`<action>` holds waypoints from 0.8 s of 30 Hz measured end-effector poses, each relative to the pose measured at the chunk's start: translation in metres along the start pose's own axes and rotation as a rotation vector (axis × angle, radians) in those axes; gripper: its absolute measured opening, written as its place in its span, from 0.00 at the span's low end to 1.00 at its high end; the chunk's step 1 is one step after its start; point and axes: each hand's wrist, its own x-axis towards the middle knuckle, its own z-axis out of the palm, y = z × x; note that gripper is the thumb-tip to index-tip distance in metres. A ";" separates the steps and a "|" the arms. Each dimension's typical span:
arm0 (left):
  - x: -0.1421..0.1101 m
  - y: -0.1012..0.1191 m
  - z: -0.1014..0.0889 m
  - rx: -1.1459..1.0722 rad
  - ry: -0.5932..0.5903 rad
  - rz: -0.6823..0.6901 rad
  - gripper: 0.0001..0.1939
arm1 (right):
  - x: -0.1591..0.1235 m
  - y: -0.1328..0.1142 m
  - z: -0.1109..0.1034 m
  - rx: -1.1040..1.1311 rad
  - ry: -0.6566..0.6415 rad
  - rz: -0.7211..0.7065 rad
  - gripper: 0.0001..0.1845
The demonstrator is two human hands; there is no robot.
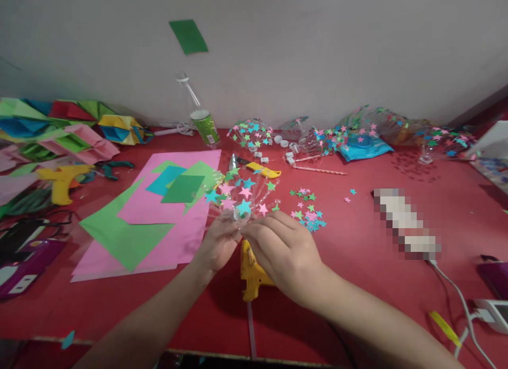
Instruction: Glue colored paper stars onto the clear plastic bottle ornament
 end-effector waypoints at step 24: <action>0.001 0.001 -0.001 0.009 -0.030 -0.016 0.08 | -0.002 0.003 0.002 -0.092 -0.015 -0.055 0.12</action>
